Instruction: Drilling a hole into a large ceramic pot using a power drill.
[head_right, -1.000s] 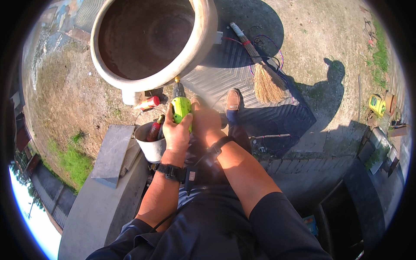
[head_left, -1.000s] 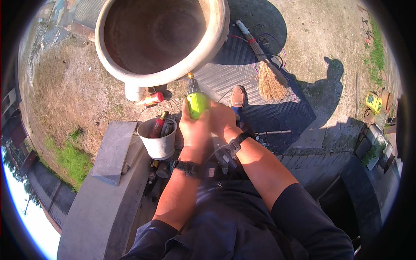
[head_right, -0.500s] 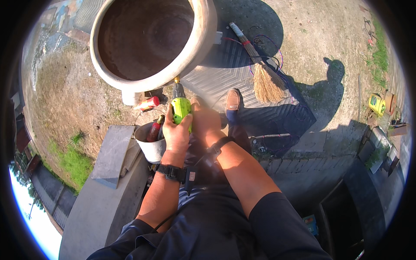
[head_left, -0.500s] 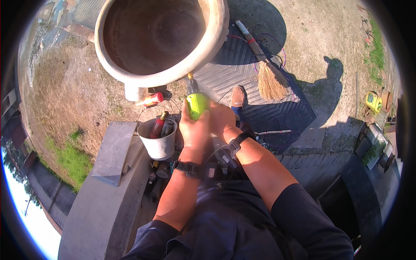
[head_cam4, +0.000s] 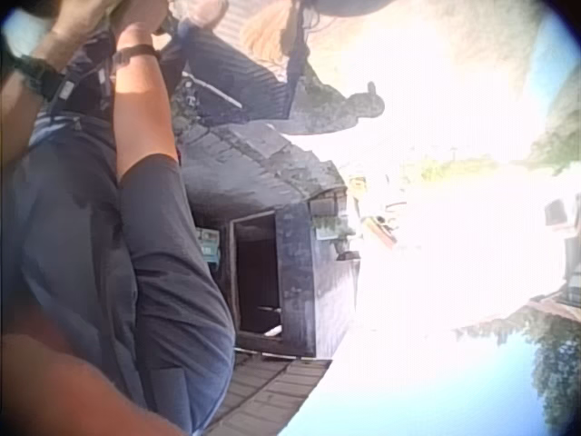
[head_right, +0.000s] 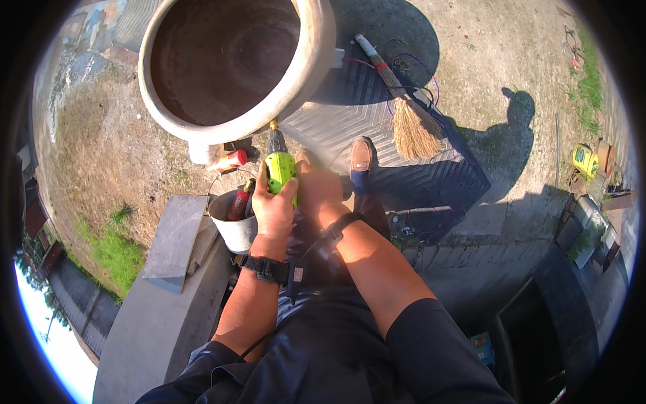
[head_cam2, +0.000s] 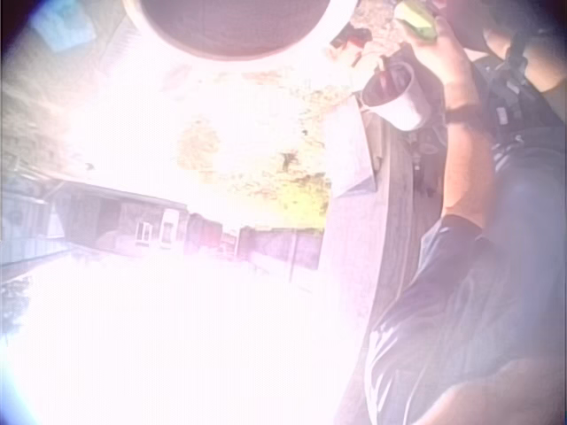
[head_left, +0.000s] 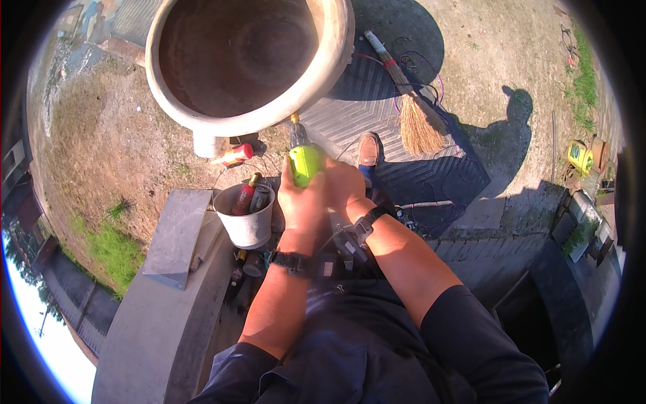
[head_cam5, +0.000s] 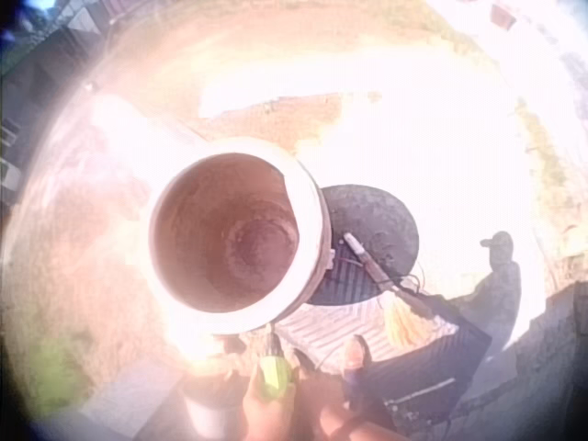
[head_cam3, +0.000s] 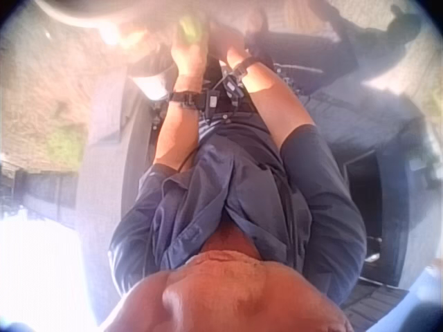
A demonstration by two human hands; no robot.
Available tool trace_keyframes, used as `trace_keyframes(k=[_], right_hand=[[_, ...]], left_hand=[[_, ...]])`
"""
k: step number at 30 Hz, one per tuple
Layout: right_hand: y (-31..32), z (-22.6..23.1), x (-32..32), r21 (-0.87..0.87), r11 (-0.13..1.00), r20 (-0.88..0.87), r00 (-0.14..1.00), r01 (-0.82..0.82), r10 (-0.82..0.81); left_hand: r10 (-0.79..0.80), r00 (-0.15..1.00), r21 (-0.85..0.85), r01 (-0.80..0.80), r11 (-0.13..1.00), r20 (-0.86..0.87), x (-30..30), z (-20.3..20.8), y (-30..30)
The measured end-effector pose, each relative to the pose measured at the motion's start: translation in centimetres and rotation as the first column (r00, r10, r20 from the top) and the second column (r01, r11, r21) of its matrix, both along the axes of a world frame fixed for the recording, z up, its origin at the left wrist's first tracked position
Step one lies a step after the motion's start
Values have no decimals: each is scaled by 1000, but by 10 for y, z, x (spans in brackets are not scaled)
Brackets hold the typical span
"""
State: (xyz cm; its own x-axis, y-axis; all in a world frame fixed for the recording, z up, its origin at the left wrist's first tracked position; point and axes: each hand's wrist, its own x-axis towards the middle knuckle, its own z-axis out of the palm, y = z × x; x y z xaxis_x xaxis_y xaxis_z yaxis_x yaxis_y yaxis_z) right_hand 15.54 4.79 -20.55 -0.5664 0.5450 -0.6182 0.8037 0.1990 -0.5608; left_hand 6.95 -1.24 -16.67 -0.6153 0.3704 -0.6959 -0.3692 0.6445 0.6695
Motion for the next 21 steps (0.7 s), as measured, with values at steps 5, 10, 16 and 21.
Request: trace_keyframes(k=[5, 10, 16, 21], right_hand=[[0, -3, -1, -45, 999, 41, 999, 13, -11], [0, -2, -1, -33, 999, 43, 999, -4, 5], [0, 3, -1, -5, 1000, 8, 1000, 26, -26], [-2, -3, 0, 5, 1000, 10, 1000, 14, -14]], left_hand=[[115, 989, 56, -120, 991, 93, 3, 12, 10], [107, 989, 69, -114, 991, 97, 2, 12, 9], [86, 992, 52, -90, 995, 91, 1, 11, 7], [96, 990, 40, -101, 994, 99, 2, 15, 11]])
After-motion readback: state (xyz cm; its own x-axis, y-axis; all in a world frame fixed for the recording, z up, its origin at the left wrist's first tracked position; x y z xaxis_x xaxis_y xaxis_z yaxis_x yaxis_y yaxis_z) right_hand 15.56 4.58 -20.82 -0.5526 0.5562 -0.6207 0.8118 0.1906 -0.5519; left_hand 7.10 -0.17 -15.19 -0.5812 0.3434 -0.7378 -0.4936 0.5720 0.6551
